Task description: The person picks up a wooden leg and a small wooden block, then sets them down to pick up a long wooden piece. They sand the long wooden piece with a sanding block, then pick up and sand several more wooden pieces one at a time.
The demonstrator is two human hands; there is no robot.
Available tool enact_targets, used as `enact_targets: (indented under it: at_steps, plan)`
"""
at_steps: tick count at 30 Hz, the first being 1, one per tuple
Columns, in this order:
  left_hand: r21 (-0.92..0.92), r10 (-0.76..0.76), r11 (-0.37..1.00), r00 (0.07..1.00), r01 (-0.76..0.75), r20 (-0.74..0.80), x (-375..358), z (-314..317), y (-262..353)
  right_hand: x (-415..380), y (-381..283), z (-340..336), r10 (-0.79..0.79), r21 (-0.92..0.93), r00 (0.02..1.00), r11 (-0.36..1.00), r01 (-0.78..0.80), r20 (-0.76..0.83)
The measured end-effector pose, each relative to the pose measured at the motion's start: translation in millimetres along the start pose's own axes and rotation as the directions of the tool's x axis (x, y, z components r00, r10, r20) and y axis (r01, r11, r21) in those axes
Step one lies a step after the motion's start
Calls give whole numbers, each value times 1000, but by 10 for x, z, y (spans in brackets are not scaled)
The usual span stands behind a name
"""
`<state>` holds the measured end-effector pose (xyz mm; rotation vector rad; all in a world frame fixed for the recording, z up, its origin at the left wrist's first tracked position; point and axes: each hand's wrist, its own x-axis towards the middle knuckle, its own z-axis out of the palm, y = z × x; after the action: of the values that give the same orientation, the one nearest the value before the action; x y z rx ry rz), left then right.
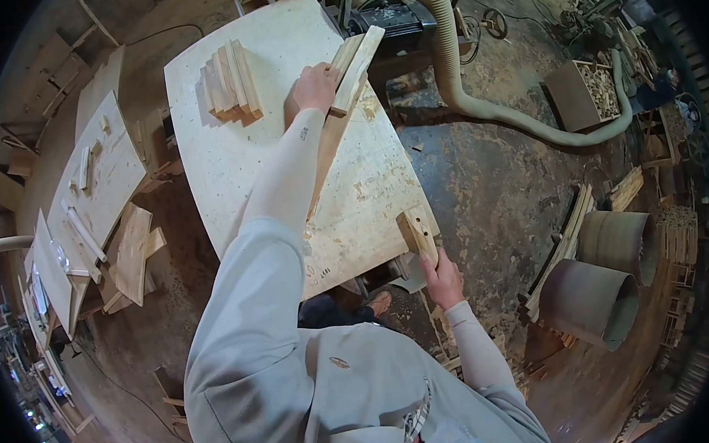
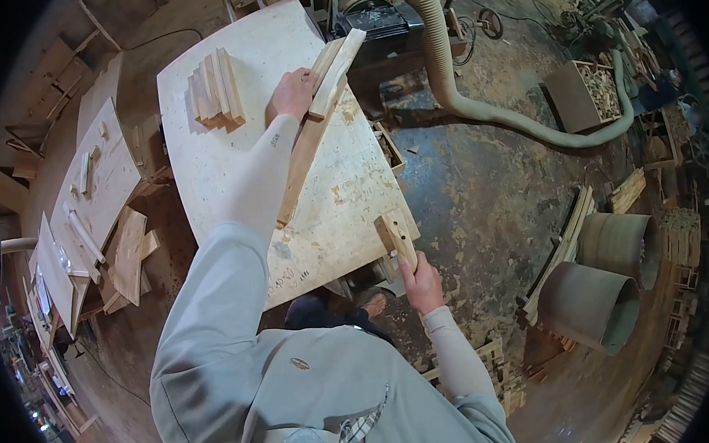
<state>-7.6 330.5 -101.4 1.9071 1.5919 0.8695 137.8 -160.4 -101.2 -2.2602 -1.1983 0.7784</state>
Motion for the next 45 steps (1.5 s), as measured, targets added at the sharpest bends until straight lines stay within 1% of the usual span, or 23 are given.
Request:
enact_targets:
  at_steps: [5,6,11,13,15,17,19,25,28,30,32,34,38,40,41,42,44,45]
  plan:
    - [15,10,1000,1000,-10,-23,-10,35,-9,42,141,19,-31,38,1000,999,31,-1]
    - [22,32,999,999,-32,-35,50,66,-39,105,181,141,-40,51,999,998,41,-18]
    - [36,23,999,1000,-23,-19,-7,22,-5,81,214,131,-99,59,993,993,104,-71]
    - [30,51,998,996,-49,-77,35,47,-26,123,193,184,-124,64,986,989,132,-107]
    - [30,57,998,994,-55,-94,12,49,-17,104,196,173,-44,109,998,993,48,-41]
    - [29,61,998,992,-58,-107,13,42,-8,97,197,188,-37,102,998,994,42,-56]
    - [25,37,999,999,-36,-25,43,30,-1,95,225,193,-33,93,997,995,40,-71]
    - [70,-1,998,999,4,-42,-36,-1,54,76,207,197,-20,91,997,995,26,-74]
    - [55,-11,998,1000,11,1,-9,-22,43,27,93,158,-3,95,998,995,8,-55]
    - [61,-13,998,1000,12,15,-28,-40,44,-16,28,106,-27,46,996,998,31,-81]
    - [69,-17,997,999,15,30,-40,-47,36,-16,25,78,-8,69,998,998,13,-65]
    - [71,46,996,999,-46,-3,-30,-6,-19,-16,0,79,12,98,998,995,-7,-55]
    - [93,71,993,997,-69,-25,-66,50,-97,-30,-40,-36,21,88,999,996,-19,-29]
    - [-24,132,991,990,-133,-42,-68,90,-184,-51,-110,-102,20,32,1000,999,-20,-20]
    - [-140,159,976,986,-165,-56,-46,139,-249,-54,-140,-100,26,40,1000,999,-25,-16]
    - [-133,159,978,986,-164,-49,-71,87,-233,-64,-160,-125,31,32,999,999,-31,-11]
    - [-169,192,963,975,-209,-113,-227,-61,-173,-80,-176,-191,42,26,999,999,-42,0]
    - [-165,190,965,976,-206,-106,-250,-136,-147,-84,-169,-214,52,4,999,999,-52,10]
